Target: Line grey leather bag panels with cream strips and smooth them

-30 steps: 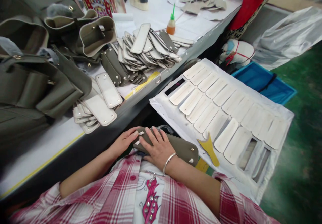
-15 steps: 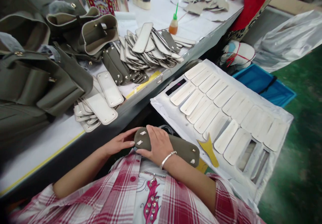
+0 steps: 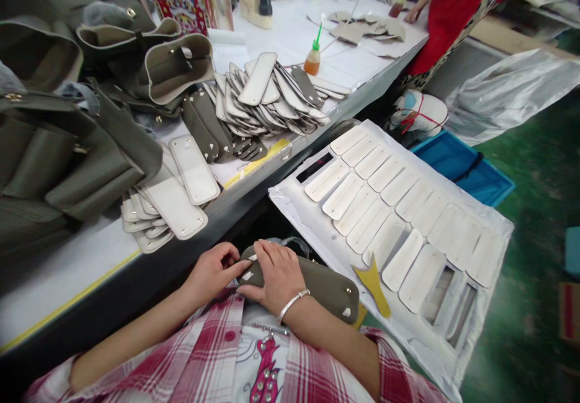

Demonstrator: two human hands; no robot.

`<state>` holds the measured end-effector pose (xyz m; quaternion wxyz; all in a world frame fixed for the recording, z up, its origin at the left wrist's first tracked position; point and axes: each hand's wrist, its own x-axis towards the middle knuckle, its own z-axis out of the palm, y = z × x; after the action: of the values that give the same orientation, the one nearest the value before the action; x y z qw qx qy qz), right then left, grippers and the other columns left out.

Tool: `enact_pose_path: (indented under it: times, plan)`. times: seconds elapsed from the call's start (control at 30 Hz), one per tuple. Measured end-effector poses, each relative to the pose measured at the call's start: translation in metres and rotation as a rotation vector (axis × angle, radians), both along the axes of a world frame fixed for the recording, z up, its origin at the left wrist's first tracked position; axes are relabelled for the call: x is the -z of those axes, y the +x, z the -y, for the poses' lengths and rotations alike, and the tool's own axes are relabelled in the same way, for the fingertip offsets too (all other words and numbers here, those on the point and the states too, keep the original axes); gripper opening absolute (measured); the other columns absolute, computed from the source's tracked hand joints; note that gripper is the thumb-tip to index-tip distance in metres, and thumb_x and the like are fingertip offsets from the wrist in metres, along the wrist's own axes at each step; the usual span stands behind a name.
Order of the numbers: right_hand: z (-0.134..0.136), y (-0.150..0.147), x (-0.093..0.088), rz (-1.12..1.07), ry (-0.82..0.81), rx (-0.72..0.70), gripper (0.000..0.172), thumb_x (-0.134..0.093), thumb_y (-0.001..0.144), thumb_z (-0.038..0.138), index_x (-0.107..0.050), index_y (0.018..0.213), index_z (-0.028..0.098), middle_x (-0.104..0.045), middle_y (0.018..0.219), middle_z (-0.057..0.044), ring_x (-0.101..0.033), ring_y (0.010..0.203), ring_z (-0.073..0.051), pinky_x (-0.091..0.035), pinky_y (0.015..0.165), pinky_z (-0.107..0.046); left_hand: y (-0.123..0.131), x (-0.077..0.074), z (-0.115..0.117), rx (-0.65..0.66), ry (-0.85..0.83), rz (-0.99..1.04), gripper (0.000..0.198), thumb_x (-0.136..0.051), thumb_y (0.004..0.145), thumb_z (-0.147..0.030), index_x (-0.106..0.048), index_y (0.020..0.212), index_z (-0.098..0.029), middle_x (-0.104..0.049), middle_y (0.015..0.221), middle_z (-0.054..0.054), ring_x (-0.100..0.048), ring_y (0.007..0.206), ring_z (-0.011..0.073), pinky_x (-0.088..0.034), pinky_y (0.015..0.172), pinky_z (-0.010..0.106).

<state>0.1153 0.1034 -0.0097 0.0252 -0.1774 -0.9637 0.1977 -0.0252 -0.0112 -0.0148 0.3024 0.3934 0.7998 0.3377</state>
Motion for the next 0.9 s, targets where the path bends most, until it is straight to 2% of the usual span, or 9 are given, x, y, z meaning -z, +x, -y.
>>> enact_pose_path:
  times: [0.27, 0.5, 0.67, 0.8, 0.9]
  plan:
    - [0.000, 0.001, 0.001, 0.006, -0.007, -0.005, 0.084, -0.063, 0.066, 0.063, -0.044, 0.129, 0.011, -0.047, 0.131, -0.014, -0.042, 0.116, -0.028, -0.030, 0.098, -0.043, 0.004, -0.011, -0.002, 0.077, -0.043, -0.136, 0.020, -0.054, 0.081, -0.037, -0.052, 0.072, -0.019, -0.053, 0.074, -0.001, -0.051, 0.069, 0.0139, -0.037, 0.064, 0.026]
    - [-0.001, 0.002, 0.002, -0.039, -0.017, 0.016, 0.085, -0.061, 0.067, 0.064, -0.044, 0.127, 0.007, -0.049, 0.127, -0.016, -0.043, 0.115, -0.028, -0.030, 0.098, -0.043, 0.003, -0.011, -0.009, 0.069, -0.138, 0.076, 0.030, -0.056, 0.078, -0.041, -0.049, 0.059, -0.018, -0.053, 0.059, -0.003, -0.048, 0.056, 0.0117, -0.032, 0.053, 0.024]
    - [-0.002, 0.005, 0.000, -0.065, -0.048, 0.021, 0.088, -0.058, 0.066, 0.068, -0.044, 0.127, 0.007, -0.049, 0.127, -0.016, -0.042, 0.116, -0.028, -0.030, 0.099, -0.043, 0.005, -0.009, -0.010, 0.046, -0.089, 0.140, 0.033, -0.050, 0.082, -0.040, -0.048, 0.058, -0.018, -0.051, 0.058, -0.003, -0.047, 0.056, 0.0112, -0.033, 0.054, 0.024]
    - [-0.002, 0.005, -0.002, -0.064, -0.061, 0.015, 0.076, -0.057, 0.073, 0.061, -0.044, 0.128, 0.010, -0.049, 0.129, -0.014, -0.042, 0.116, -0.026, -0.030, 0.099, -0.041, 0.008, -0.008, -0.007, 0.030, -0.036, 0.145, 0.031, -0.049, 0.083, -0.035, -0.045, 0.058, -0.018, -0.049, 0.059, -0.003, -0.045, 0.057, 0.0110, -0.034, 0.056, 0.023]
    - [-0.003, 0.004, -0.002, -0.052, -0.068, 0.004, 0.075, -0.057, 0.074, 0.061, -0.044, 0.128, 0.011, -0.048, 0.130, -0.013, -0.042, 0.116, -0.026, -0.030, 0.099, -0.041, 0.010, -0.007, -0.004, 0.030, -0.007, 0.153, 0.029, -0.049, 0.083, -0.033, -0.044, 0.058, -0.018, -0.047, 0.059, -0.003, -0.045, 0.057, 0.0109, -0.035, 0.056, 0.023]
